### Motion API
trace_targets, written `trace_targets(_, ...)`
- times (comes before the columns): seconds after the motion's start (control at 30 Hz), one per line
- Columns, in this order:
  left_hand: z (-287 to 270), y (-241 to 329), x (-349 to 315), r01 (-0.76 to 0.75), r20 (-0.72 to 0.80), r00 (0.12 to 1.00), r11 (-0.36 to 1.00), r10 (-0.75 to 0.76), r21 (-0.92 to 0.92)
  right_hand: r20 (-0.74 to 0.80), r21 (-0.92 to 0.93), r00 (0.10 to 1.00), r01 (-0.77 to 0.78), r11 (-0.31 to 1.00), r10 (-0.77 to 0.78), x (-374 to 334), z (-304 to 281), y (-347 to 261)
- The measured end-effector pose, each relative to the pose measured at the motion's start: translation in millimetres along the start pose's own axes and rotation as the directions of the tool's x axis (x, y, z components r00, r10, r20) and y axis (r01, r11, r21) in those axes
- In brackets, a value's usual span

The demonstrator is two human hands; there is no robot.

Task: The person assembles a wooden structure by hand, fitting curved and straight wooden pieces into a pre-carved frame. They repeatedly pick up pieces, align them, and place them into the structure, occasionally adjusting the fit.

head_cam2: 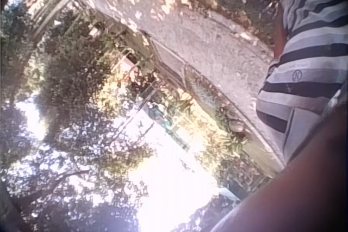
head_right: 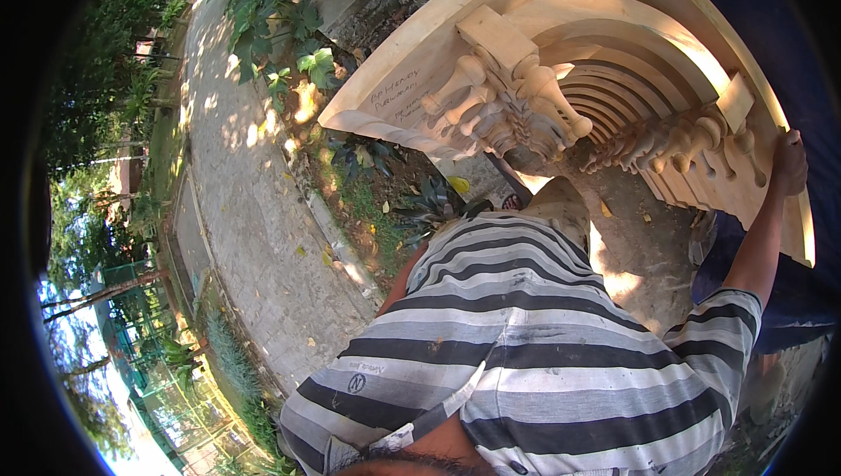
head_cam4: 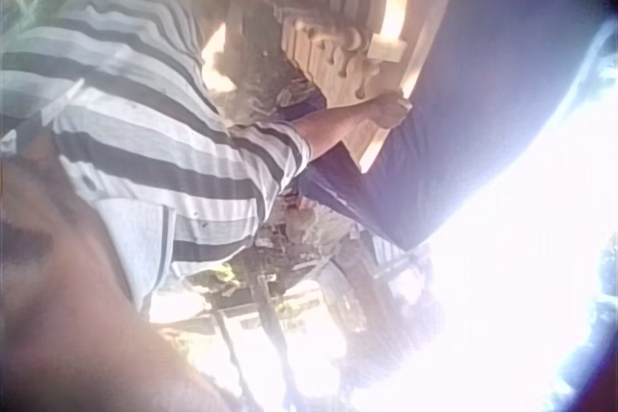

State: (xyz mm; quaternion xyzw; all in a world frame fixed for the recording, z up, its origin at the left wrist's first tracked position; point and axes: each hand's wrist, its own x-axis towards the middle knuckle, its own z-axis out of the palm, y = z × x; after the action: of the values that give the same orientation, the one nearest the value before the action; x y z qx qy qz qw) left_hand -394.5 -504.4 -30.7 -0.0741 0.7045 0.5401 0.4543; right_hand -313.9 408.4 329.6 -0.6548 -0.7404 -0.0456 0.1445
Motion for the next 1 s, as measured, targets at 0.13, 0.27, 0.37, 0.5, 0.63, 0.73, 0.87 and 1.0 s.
trace_targets(0.13, 0.7, -2.0, 0.0, -0.002, -0.001, 1.000, 1.000, 0.002, -0.004, 0.014, -0.018, 1.000, 0.019, 1.000, -0.019, 3.6, 3.4, 1.2)
trace_targets(0.27, 2.7, -0.6, 2.9, -0.008, 0.007, 1.000, 1.000, 0.008, -0.005, 0.012, -0.047, 1.000, 0.010, 0.999, -0.009, 19.6, 16.0, 12.9)
trace_targets(0.37, 3.2, 0.0, 3.7, 0.005, 0.016, 1.000, 1.000, -0.005, -0.016, 0.000, -0.037, 1.000, 0.006, 0.999, -0.006, 17.9, 17.0, 12.0)
trace_targets(0.5, -0.9, -9.2, 8.5, -0.005, 0.033, 0.999, 1.000, 0.005, 0.017, -0.005, -0.033, 1.000, -0.002, 0.999, 0.002, 17.5, 13.2, 10.3)
trace_targets(0.63, 0.0, -10.8, 6.2, 0.001, 0.020, 1.000, 1.000, -0.001, 0.004, 0.020, -0.015, 1.000, 0.008, 1.000, -0.007, 1.5, 1.5, -0.3)
trace_targets(0.73, 1.1, -7.9, 6.4, 0.002, 0.017, 1.000, 1.000, -0.002, -0.003, 0.017, -0.005, 1.000, -0.001, 1.000, 0.001, 1.3, -0.7, 0.7)
trace_targets(0.87, 4.3, -7.3, 4.7, 0.002, 0.016, 1.000, 1.000, -0.002, -0.012, 0.008, 0.002, 1.000, 0.000, 1.000, 0.000, 2.6, 0.8, 1.7)
trace_targets(1.0, 6.2, -7.6, 3.2, 0.002, 0.007, 1.000, 1.000, -0.001, -0.018, -0.004, 0.016, 1.000, 0.000, 1.000, 0.000, 1.8, 4.1, 0.7)
